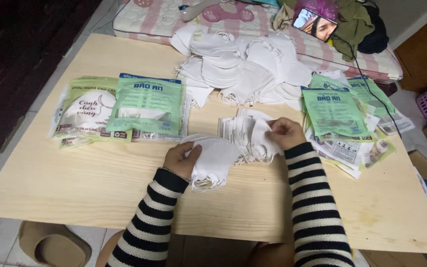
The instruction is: Stacking and aligning white face masks on a wooden table for packaging
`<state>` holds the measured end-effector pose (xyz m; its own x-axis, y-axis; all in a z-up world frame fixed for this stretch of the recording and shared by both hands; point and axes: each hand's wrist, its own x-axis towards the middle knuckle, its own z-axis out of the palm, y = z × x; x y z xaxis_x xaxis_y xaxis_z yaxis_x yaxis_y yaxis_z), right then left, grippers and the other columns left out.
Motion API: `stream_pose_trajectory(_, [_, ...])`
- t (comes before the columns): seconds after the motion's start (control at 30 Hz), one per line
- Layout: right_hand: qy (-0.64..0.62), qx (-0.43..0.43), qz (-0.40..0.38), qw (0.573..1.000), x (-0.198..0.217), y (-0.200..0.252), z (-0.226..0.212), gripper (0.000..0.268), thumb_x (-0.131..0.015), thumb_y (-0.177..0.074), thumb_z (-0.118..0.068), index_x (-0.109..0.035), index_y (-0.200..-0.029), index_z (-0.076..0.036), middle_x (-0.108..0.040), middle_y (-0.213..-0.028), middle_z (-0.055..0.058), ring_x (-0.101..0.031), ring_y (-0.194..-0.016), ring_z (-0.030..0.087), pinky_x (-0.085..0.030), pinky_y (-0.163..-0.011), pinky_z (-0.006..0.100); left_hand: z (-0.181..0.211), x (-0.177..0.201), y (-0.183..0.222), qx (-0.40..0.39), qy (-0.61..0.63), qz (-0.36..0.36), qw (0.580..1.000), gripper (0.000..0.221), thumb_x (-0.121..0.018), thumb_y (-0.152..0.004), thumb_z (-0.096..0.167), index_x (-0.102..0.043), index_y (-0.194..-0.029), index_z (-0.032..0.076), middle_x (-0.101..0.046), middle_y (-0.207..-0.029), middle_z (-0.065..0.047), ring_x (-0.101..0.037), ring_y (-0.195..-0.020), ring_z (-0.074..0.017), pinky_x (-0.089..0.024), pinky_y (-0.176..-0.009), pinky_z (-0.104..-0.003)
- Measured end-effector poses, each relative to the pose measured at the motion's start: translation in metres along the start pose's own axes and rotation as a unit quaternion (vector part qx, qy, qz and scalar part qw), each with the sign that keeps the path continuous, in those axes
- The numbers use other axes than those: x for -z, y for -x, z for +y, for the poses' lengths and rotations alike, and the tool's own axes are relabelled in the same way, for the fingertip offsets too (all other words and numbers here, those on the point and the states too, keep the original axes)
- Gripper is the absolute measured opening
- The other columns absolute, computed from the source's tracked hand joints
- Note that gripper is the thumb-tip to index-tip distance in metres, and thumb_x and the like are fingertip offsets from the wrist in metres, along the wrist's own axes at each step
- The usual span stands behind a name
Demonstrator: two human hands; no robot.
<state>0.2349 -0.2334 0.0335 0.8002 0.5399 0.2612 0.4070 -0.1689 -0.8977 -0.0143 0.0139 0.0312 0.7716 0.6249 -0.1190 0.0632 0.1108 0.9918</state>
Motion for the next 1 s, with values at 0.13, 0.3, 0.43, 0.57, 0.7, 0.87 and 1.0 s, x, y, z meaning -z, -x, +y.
stream_pose_trajectory(0.13, [-0.176, -0.024, -0.065, 0.982, 0.001, -0.003, -0.010, 0.030, -0.085, -0.071, 0.009, -0.058, -0.082, -0.002, -0.064, -0.076, 0.004, -0.066, -0.064, 0.009, -0.057, -0.061, 0.020, 0.010, -0.002, 0.006, 0.000, -0.040, -0.011, 0.999, 0.023, -0.071, -0.095, 0.022, -0.079, -0.110, 0.006, -0.070, -0.102, -0.019, -0.066, -0.102, -0.0222, -0.054, -0.094, -0.040])
stream_pose_trajectory(0.3, [-0.235, 0.027, -0.177, 0.955, -0.040, 0.010, -0.063, 0.033, -0.087, -0.064, 0.012, -0.061, -0.082, 0.002, -0.058, -0.076, 0.005, -0.060, -0.065, 0.010, -0.054, -0.058, 0.022, 0.009, -0.007, 0.006, 0.005, -0.013, -0.010, 1.000, 0.022, -0.070, -0.096, 0.021, -0.079, -0.109, 0.005, -0.070, -0.103, -0.019, -0.064, -0.103, -0.0196, -0.053, -0.096, -0.040])
stream_pose_trajectory(0.43, [-0.227, 0.026, -0.249, 0.941, -0.071, 0.022, -0.068, 0.029, -0.089, -0.068, 0.008, -0.064, -0.082, 0.001, -0.052, -0.069, 0.001, -0.054, -0.064, 0.010, -0.047, -0.059, 0.021, -0.004, -0.009, 0.002, 0.029, 0.000, -0.044, 0.999, 0.027, -0.073, -0.095, 0.027, -0.078, -0.114, 0.007, -0.073, -0.099, -0.016, -0.067, -0.098, -0.0187, -0.055, -0.094, -0.038])
stream_pose_trajectory(0.57, [-0.184, 0.010, -0.240, 0.953, -0.087, 0.019, -0.067, 0.026, -0.089, -0.073, 0.005, -0.065, -0.084, 0.000, -0.058, -0.068, 0.001, -0.053, -0.064, 0.007, -0.047, -0.061, 0.020, 0.006, -0.009, 0.005, 0.059, 0.033, -0.045, 0.997, 0.028, -0.071, -0.096, 0.029, -0.078, -0.114, 0.008, -0.074, -0.091, -0.008, -0.065, -0.089, -0.0140, -0.058, -0.088, -0.032])
stream_pose_trajectory(0.7, [-0.190, 0.001, -0.231, 0.954, -0.091, 0.023, -0.066, 0.029, -0.089, -0.073, 0.006, -0.065, -0.086, -0.002, -0.060, -0.069, 0.000, -0.055, -0.065, 0.006, -0.048, -0.062, 0.021, -0.005, -0.007, 0.000, 0.067, -0.004, -0.051, 0.996, 0.029, -0.070, -0.097, 0.039, -0.079, -0.113, 0.016, -0.076, -0.094, -0.009, -0.070, -0.093, -0.0134, -0.057, -0.091, -0.033])
stream_pose_trajectory(0.87, [-0.140, 0.043, -0.248, 0.958, -0.098, 0.028, -0.073, 0.030, -0.091, -0.072, 0.002, -0.066, -0.088, -0.002, -0.063, -0.071, 0.003, -0.056, -0.069, 0.011, -0.049, -0.067, 0.025, 0.008, -0.012, 0.011, 0.067, 0.053, -0.044, 0.995, 0.025, -0.074, -0.094, 0.033, -0.080, -0.104, 0.011, -0.075, -0.082, -0.009, -0.067, -0.078, -0.0138, -0.060, -0.076, -0.028])
stream_pose_trajectory(1.0, [-0.119, 0.075, -0.246, 0.959, -0.089, 0.025, -0.085, 0.032, -0.094, -0.068, 0.002, -0.069, -0.087, -0.002, -0.068, -0.077, 0.007, -0.061, -0.074, 0.015, -0.052, -0.075, 0.030, 0.005, -0.014, 0.007, 0.062, 0.026, -0.053, 0.996, 0.026, -0.078, -0.088, 0.020, -0.078, -0.110, 0.005, -0.075, -0.082, -0.014, -0.067, -0.076, -0.0150, -0.060, -0.073, -0.030])
